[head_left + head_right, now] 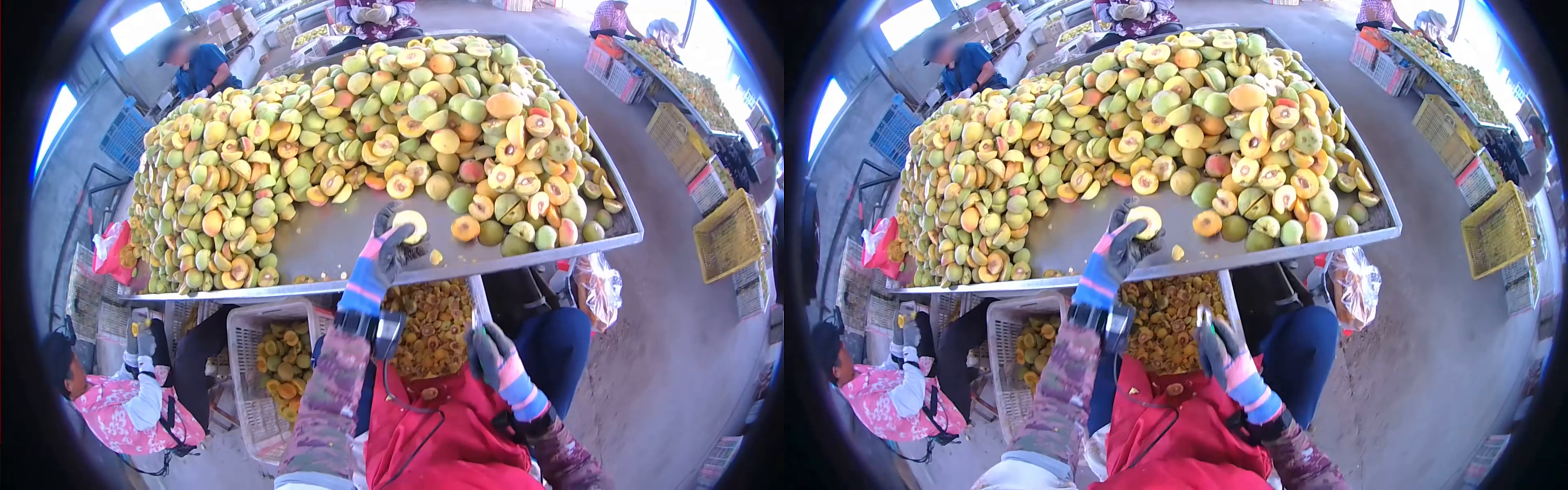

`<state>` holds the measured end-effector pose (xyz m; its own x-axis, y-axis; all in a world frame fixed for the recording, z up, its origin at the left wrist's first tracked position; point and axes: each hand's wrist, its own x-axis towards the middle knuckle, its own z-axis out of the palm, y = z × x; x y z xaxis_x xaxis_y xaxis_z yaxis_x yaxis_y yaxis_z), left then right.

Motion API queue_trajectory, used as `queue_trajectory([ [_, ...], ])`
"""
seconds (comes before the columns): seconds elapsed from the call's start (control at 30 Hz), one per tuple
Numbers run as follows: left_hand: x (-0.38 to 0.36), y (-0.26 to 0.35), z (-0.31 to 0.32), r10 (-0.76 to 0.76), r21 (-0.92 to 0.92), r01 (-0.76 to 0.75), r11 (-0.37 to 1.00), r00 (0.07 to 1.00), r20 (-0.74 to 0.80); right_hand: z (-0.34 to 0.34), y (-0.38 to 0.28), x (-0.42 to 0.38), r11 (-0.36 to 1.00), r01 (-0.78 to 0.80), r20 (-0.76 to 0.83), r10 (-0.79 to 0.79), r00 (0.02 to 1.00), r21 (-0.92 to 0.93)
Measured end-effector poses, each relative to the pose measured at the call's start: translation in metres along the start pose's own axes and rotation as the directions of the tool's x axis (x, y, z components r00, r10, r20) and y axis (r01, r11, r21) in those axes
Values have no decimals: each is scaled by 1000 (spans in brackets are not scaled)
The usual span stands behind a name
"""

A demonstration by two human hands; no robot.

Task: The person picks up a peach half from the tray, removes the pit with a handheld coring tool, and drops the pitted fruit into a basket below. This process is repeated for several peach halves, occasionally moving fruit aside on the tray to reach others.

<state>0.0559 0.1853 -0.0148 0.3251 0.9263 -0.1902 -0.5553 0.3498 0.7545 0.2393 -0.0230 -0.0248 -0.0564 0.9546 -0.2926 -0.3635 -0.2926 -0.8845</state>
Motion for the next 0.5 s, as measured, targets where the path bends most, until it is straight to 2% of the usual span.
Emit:
queue_trajectory([
  [0.07, -39, -11, -9, 13, -86, -12, 996, 1000, 10, 28, -32, 2, 992, -127, 18, 127, 992, 13],
  [0.13, -66, -47, -27, 299, 143, -282, 949, 947, -118, 43, -28, 3, 959, -141, 198, 92, 976, 248],
  [0.17, -83, -54, -21, 295, 139, -279, 950, 948, -120, 53, -27, 0, 959, -161, 187, 119, 975, 231],
  [0.23, -113, -58, -7, 506, 470, -424, 774, 861, -57, 73, -24, -7, 957, -185, 145, 155, 977, 224],
  [0.27, -130, -50, 5, 505, 464, -425, 778, 861, -57, 79, -20, -12, 958, -185, 140, 157, 978, 219],
  [0.3, -147, -38, 21, 635, 721, -494, 485, 766, 98, 82, -15, -15, 971, -150, 112, 131, 985, 187],
  [0.33, -157, -34, 30, 688, 862, -495, 114, 665, 290, 85, -12, -18, 982, -116, 86, 104, 991, 152],
  [0.37, -157, -38, 32, 605, 736, -472, 485, 789, 108, 89, -10, -23, 973, -145, 57, 137, 989, 178],
  [0.4, -160, -43, 26, 605, 730, -474, 492, 790, 106, 91, -8, -28, 975, -144, 51, 138, 989, 171],
  [0.47, -165, -40, 26, 632, 779, -491, 390, 758, 162, 92, -5, -36, 980, -116, 57, 109, 992, 161],
  [0.5, -171, -47, 36, 370, 121, -356, 927, 921, -119, 92, -3, -40, 981, -114, 54, 107, 993, 157],
])
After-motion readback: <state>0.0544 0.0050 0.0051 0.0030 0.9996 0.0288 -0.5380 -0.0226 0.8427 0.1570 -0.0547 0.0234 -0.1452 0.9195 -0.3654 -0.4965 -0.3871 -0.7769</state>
